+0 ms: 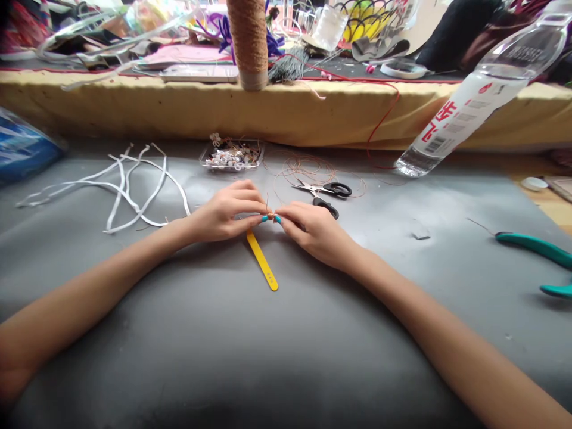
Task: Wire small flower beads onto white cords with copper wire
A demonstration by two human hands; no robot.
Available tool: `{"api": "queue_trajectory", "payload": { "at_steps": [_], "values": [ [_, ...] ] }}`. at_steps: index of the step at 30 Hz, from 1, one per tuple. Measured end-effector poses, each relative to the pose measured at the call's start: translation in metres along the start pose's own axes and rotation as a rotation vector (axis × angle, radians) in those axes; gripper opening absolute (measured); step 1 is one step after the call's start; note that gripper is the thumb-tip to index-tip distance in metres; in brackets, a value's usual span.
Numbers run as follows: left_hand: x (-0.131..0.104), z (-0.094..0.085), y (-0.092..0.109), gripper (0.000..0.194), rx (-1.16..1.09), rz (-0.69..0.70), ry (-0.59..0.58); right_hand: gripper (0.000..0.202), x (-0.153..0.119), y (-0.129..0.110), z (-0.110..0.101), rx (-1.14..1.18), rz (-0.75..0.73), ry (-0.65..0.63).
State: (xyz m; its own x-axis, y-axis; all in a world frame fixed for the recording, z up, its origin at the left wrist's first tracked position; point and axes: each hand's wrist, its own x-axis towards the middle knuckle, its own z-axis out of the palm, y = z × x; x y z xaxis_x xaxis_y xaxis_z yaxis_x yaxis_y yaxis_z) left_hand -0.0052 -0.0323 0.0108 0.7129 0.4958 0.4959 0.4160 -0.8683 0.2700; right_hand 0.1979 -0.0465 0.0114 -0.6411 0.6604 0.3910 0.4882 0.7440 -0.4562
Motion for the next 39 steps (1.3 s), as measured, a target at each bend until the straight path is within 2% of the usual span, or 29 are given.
{"api": "queue_trajectory", "payload": {
  "at_steps": [7, 13, 17, 23, 28, 30, 33, 36, 39],
  "values": [
    [-0.001, 0.006, -0.001, 0.026, 0.103, 0.021, -0.046, 0.025, -0.001, 0.002, 0.004, -0.003, 0.039, -0.005],
    [-0.002, 0.011, 0.001, 0.027, 0.139, 0.044, -0.004, 0.023, -0.002, 0.001, 0.004, 0.054, 0.083, -0.012],
    [-0.003, 0.016, 0.002, 0.028, 0.142, 0.012, 0.02, 0.023, -0.003, 0.002, 0.007, 0.043, 0.1, -0.005],
    [0.003, 0.013, 0.009, 0.021, -0.041, -0.24, -0.005, 0.026, 0.0, 0.002, 0.004, -0.021, 0.127, -0.053],
    [0.008, 0.005, 0.017, 0.019, -0.291, -0.475, -0.035, 0.034, 0.005, 0.004, -0.018, -0.004, 0.074, -0.283],
    [0.009, 0.003, 0.02, 0.018, -0.345, -0.523, -0.063, 0.038, 0.006, 0.005, -0.021, -0.026, 0.075, -0.232],
    [0.009, 0.003, 0.023, 0.017, -0.369, -0.527, -0.087, 0.041, 0.004, 0.002, -0.015, -0.03, 0.034, -0.07],
    [0.009, 0.005, 0.025, 0.016, -0.367, -0.477, -0.055, 0.028, 0.001, -0.006, -0.006, 0.013, 0.033, 0.069],
    [0.009, 0.004, 0.026, 0.017, -0.383, -0.466, -0.02, 0.021, 0.0, -0.014, -0.005, 0.087, 0.103, 0.21]
  ]
}}
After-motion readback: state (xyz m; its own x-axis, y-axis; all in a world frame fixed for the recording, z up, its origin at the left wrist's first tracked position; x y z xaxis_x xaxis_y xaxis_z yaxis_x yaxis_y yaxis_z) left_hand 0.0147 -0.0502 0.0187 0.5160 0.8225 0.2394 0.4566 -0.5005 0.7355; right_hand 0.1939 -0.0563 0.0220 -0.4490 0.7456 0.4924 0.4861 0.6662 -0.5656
